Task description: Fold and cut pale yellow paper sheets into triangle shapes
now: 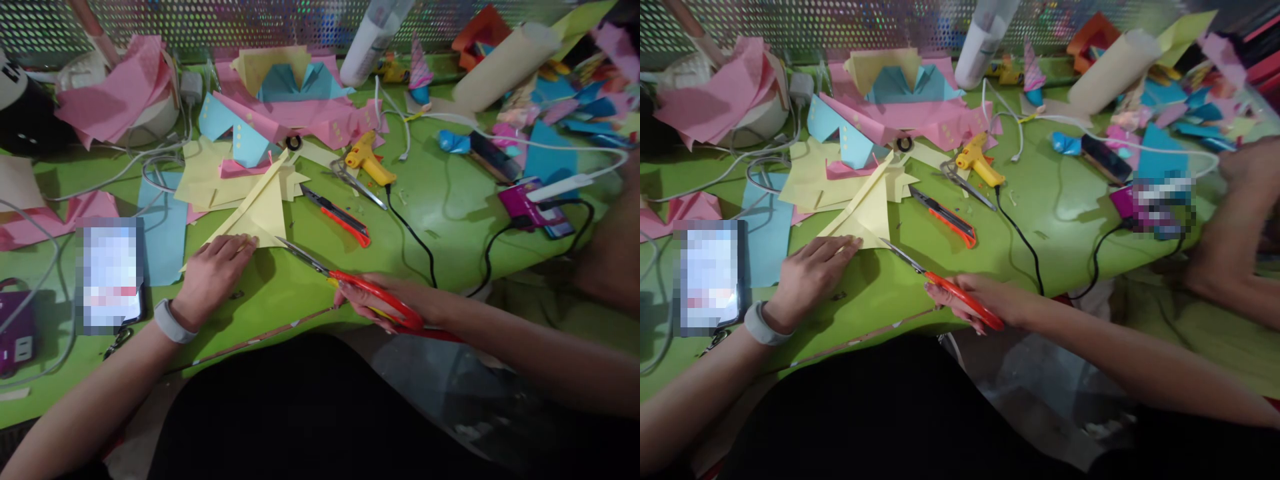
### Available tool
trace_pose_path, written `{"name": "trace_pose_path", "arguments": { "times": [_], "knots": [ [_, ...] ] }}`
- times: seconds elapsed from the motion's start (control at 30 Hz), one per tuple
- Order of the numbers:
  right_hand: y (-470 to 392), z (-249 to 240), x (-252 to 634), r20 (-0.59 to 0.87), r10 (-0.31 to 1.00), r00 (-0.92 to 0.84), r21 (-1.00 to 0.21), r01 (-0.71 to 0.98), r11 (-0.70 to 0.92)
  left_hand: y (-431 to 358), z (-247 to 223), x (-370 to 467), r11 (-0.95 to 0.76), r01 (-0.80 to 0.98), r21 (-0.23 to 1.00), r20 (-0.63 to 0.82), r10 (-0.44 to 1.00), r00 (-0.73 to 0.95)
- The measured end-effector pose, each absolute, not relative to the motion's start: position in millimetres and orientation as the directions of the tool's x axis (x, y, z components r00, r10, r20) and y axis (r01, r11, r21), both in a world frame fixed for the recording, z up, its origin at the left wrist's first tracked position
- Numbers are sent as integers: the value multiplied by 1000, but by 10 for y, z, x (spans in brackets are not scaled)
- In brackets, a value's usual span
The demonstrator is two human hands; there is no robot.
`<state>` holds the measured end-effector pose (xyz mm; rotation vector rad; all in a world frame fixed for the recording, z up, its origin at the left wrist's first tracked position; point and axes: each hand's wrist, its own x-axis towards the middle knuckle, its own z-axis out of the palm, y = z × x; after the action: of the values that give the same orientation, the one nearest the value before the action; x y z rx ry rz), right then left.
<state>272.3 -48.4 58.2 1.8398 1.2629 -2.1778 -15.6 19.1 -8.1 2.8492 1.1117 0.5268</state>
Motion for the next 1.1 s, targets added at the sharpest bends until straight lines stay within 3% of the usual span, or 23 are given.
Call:
{"name": "trace_pose_path", "arguments": {
  "times": [1.1],
  "knots": [
    [-464,625,2703,-843,458,-281,-535,513,-671,202,-78,-163,-764,641,77,337,625,704]
  ]
}}
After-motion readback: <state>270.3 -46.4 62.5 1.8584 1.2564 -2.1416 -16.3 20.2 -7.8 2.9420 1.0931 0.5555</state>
